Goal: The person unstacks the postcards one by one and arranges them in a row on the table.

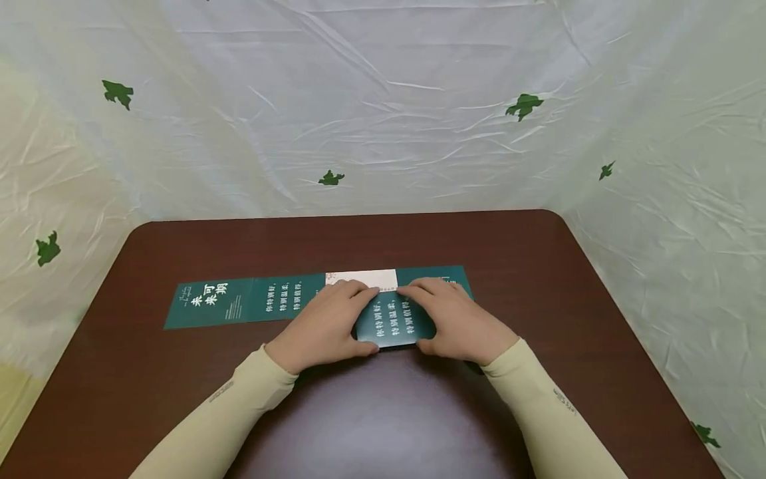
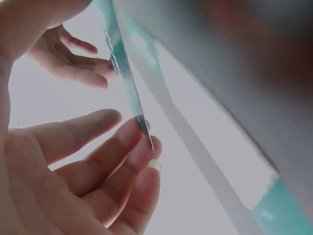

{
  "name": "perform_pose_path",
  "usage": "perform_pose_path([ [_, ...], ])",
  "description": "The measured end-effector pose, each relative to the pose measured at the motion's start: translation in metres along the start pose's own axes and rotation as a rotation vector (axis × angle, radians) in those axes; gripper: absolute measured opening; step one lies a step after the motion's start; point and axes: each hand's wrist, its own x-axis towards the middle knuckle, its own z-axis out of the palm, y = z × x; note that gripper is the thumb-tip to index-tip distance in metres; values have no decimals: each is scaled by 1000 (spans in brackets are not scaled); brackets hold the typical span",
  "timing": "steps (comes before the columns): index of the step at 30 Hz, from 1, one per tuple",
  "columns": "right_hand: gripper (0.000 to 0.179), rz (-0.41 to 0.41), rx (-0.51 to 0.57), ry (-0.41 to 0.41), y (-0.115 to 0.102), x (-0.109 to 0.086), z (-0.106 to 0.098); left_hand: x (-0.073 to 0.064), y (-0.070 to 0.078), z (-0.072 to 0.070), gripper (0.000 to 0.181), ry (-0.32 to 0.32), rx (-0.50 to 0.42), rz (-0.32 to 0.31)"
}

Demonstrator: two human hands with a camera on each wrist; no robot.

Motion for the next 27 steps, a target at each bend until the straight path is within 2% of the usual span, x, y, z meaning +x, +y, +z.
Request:
perform_pose_path([
  [3, 88, 52, 4, 39, 21, -8, -13, 31, 13, 1, 89, 16, 8, 25],
  [7, 89, 121, 11, 38, 48, -20, -21, 66, 29, 13, 92, -8, 2, 38],
  [12, 90, 213, 41, 35, 80, -32, -31, 105, 49, 27, 95, -47, -14, 16],
  [16, 94, 287, 70, 40, 102, -33, -35, 134, 60, 36, 94, -58, 1, 11],
  [21, 100, 377, 91, 19, 121, -34, -42, 164, 74, 43, 91, -91, 31, 17],
  [27, 104, 421, 100, 10, 143, -42, -50, 190, 88, 53, 91, -93, 31, 31],
])
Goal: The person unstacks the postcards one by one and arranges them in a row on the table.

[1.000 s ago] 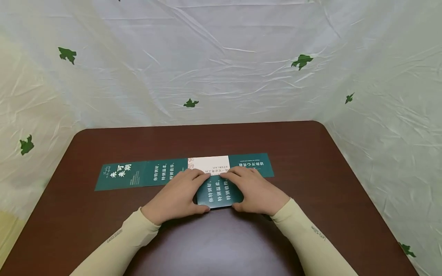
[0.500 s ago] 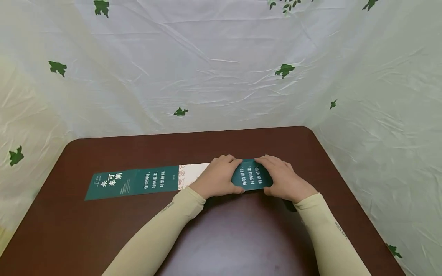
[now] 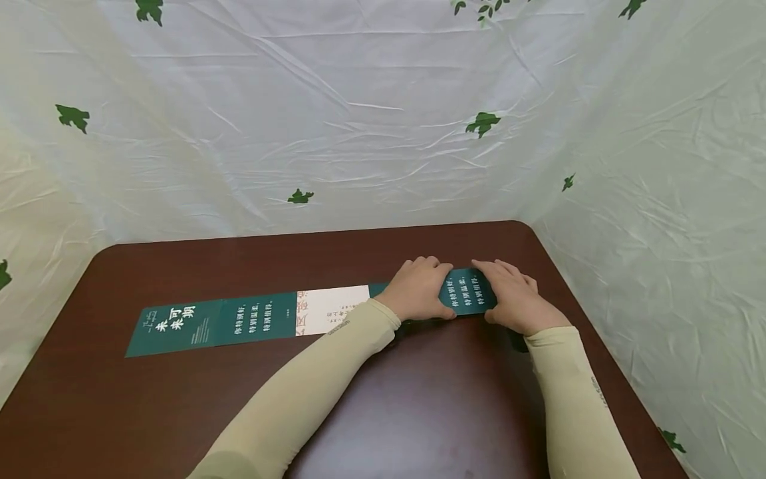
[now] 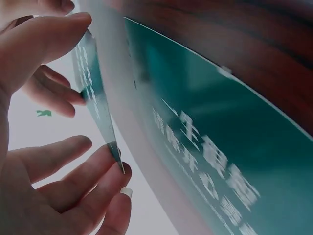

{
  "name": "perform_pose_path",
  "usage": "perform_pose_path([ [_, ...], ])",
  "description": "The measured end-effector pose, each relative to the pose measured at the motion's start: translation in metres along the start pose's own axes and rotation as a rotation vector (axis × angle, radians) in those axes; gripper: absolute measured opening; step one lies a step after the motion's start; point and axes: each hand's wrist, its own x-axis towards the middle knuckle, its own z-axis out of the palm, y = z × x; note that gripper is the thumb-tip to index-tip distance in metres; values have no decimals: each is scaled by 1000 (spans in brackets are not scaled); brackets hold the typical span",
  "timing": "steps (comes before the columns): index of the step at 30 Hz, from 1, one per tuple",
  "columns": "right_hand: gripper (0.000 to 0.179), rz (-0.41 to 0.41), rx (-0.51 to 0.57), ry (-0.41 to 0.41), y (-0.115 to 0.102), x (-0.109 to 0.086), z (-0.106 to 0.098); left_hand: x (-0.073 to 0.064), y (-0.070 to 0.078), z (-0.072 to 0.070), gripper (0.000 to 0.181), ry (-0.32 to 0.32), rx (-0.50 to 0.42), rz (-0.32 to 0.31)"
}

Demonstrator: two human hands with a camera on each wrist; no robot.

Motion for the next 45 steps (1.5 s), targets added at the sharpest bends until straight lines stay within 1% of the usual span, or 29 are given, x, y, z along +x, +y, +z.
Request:
perform_pose_path([
  [3, 106, 18, 16, -3, 9, 0, -3, 9, 4, 5, 91, 8, -14, 7],
  [6, 105, 25, 20, -14, 14, 2, -3, 15, 5, 10, 91, -2, -22, -9],
  [10, 104, 35, 16, -26, 18, 4, 2, 18, 6, 15, 91, -20, -16, -27],
  [17, 104, 59, 24, -36, 24, 3, 5, 20, 11, 22, 91, -29, -4, -19],
  [22, 104, 73, 32, -44, 24, 2, 5, 20, 12, 23, 91, -30, -21, -25],
  [29, 103, 89, 33, -49, 21, 1, 6, 16, 11, 21, 91, -29, -47, -28],
  [34, 105, 101, 29, -30, 20, 2, 5, 13, 10, 18, 91, -27, -49, -26],
  [37, 104, 76, 17, 8, 19, 1, 2, 10, 9, 17, 95, -25, -57, -30],
  [40, 102, 34, -3, 61, 14, 0, -2, 8, 8, 17, 100, -20, -63, -33],
  [42, 99, 8, -20, 78, 11, 0, -2, 6, 8, 17, 101, -21, -60, -34],
  [45, 95, -12, -33, 77, 5, 1, -1, 5, 8, 18, 98, -29, -47, -34],
])
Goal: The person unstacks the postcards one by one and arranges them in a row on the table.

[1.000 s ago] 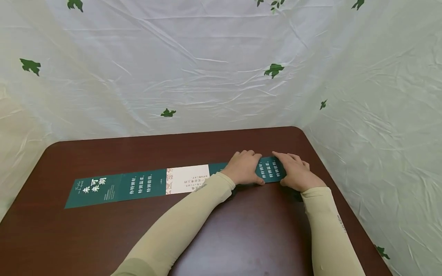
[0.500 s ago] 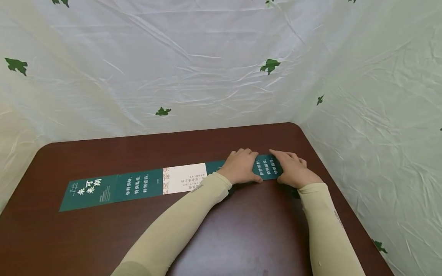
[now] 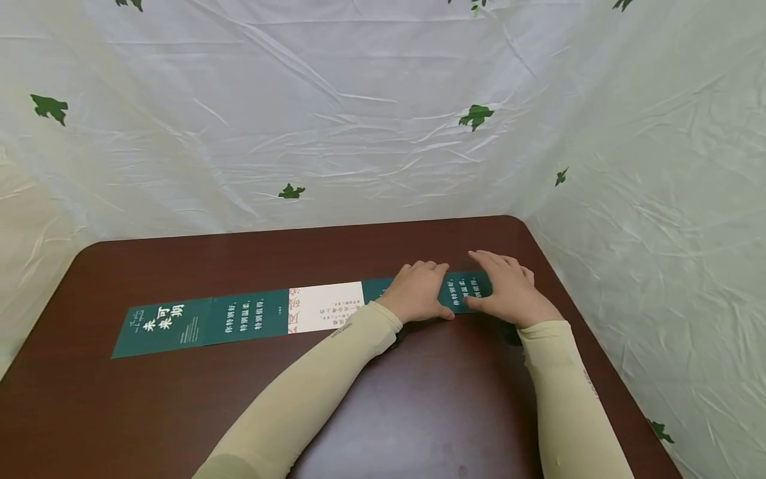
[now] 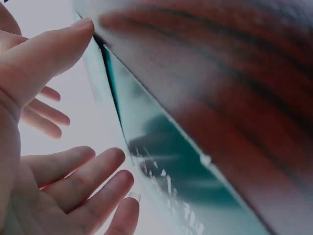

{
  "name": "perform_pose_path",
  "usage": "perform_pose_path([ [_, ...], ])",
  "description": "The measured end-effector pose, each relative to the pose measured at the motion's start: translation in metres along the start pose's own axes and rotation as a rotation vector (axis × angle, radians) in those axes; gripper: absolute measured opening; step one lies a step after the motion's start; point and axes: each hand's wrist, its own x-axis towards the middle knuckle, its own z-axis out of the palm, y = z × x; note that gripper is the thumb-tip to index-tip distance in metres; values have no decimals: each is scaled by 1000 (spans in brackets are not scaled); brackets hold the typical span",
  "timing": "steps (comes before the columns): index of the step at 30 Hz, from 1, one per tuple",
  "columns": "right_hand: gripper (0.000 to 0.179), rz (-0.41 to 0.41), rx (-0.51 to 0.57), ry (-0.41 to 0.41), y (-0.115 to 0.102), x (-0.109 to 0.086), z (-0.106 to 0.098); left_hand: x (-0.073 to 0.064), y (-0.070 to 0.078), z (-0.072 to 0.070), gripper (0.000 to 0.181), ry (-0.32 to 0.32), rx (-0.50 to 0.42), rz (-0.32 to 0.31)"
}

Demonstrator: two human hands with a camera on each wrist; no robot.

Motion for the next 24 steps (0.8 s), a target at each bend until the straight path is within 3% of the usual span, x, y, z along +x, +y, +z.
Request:
perform_pose_path([
  [5, 90, -4, -1, -1, -6, -1, 4, -1, 1, 3, 95, -9, 14, -2],
  [14, 90, -55, -23, -41, -19, 19, 10, -10, -14, -3, 94, 26, 4, -55],
  [17, 89, -59, -20, -40, -20, 18, 9, -15, -18, -6, 96, 43, -16, -45],
  [20, 88, -59, -21, -30, -16, 16, 7, -28, -24, -13, 98, 70, -42, -35],
  [24, 85, -53, -36, -9, -5, 9, 5, -60, -40, -27, 98, 133, -94, -47],
])
